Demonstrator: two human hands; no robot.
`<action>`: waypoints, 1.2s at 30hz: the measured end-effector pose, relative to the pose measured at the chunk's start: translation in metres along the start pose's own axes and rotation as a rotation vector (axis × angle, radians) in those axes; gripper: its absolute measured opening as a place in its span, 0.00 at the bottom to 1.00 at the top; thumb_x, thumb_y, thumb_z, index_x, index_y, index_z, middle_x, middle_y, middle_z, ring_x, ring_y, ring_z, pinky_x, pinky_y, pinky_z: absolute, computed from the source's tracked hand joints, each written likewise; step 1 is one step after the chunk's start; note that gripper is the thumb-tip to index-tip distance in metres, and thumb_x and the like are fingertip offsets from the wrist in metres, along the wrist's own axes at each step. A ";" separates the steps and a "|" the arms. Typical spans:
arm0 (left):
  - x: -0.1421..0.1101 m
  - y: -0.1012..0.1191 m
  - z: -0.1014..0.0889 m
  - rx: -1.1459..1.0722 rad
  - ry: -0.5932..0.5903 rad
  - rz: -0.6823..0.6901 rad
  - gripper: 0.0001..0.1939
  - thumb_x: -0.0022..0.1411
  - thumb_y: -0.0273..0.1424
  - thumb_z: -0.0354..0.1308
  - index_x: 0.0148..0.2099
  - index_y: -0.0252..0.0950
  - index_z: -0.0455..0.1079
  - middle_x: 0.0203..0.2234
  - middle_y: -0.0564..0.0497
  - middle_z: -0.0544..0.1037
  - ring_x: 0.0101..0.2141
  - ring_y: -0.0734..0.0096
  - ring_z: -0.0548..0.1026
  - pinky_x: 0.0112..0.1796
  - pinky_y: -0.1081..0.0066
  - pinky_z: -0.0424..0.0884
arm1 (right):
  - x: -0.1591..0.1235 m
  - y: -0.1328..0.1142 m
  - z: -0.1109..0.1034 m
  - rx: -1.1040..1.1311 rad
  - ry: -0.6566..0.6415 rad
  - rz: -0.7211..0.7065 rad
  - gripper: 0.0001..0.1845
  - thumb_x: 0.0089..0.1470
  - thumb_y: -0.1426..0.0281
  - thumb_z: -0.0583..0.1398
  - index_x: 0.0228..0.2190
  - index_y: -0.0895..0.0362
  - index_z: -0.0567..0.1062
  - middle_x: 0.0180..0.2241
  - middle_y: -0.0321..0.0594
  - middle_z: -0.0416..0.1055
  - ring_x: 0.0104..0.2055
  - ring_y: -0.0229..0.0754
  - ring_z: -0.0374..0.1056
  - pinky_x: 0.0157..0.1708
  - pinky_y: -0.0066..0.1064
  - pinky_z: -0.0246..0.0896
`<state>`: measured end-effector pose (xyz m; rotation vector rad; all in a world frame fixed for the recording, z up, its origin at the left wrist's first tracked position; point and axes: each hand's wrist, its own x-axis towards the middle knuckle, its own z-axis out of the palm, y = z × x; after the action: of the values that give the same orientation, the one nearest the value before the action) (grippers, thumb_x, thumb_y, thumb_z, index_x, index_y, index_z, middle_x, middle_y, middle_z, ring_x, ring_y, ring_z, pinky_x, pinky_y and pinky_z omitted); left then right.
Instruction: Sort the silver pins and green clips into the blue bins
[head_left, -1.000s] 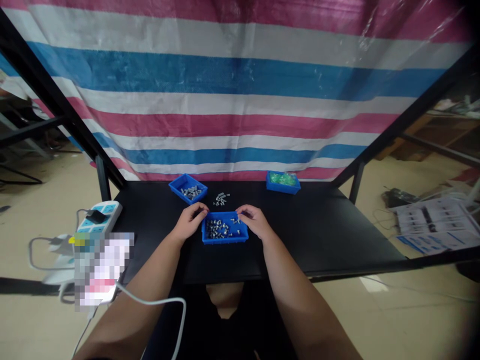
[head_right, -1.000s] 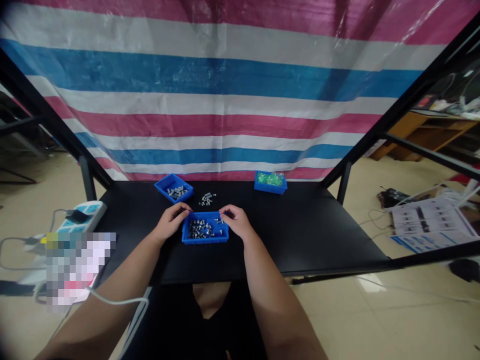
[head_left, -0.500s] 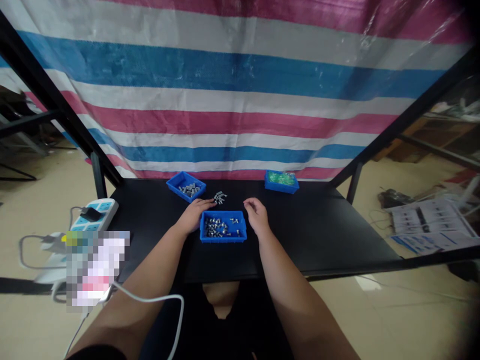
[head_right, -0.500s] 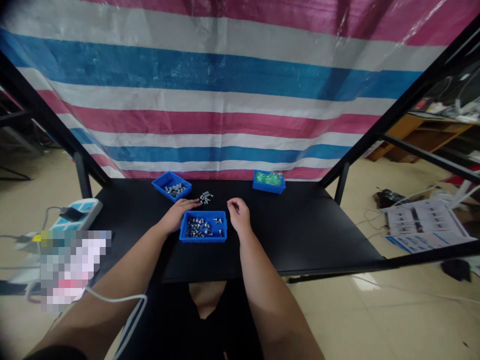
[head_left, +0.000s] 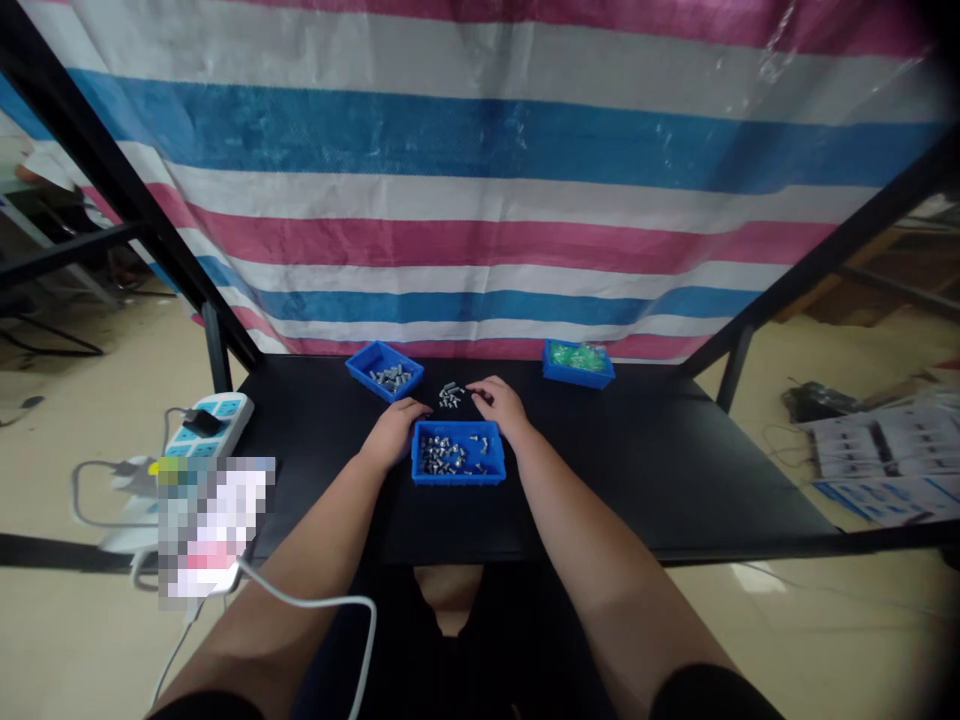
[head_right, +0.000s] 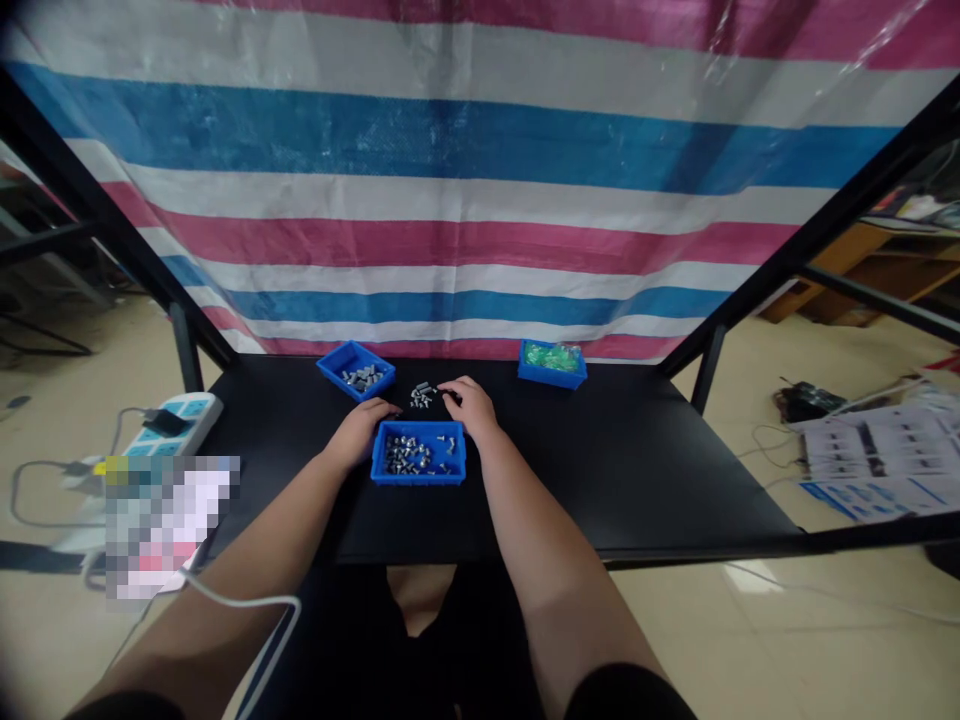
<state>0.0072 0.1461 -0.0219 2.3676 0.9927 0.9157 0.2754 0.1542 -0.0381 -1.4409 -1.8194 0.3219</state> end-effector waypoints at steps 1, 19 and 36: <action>-0.002 0.001 0.000 0.010 -0.008 -0.007 0.16 0.67 0.28 0.51 0.52 0.38 0.77 0.42 0.44 0.76 0.43 0.62 0.76 0.48 0.63 0.72 | 0.003 0.001 0.002 -0.059 -0.035 -0.021 0.14 0.56 0.69 0.60 0.44 0.48 0.81 0.41 0.39 0.73 0.38 0.41 0.69 0.37 0.31 0.66; -0.014 0.003 -0.016 -0.556 0.257 -0.258 0.19 0.62 0.42 0.62 0.50 0.35 0.74 0.36 0.48 0.78 0.37 0.68 0.76 0.42 0.68 0.72 | 0.002 0.005 0.008 -0.254 0.020 0.009 0.10 0.52 0.75 0.60 0.35 0.52 0.79 0.36 0.38 0.74 0.37 0.43 0.68 0.42 0.31 0.63; -0.016 0.016 -0.022 -0.594 -0.002 -0.222 0.15 0.60 0.41 0.65 0.41 0.34 0.79 0.34 0.46 0.82 0.35 0.65 0.78 0.37 0.68 0.73 | -0.007 0.003 -0.003 0.293 0.231 0.199 0.08 0.49 0.64 0.62 0.31 0.55 0.77 0.24 0.34 0.71 0.24 0.37 0.63 0.28 0.30 0.62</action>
<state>-0.0092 0.1259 -0.0033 1.7292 0.8172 0.9584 0.2805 0.1480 -0.0407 -1.3890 -1.3848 0.4800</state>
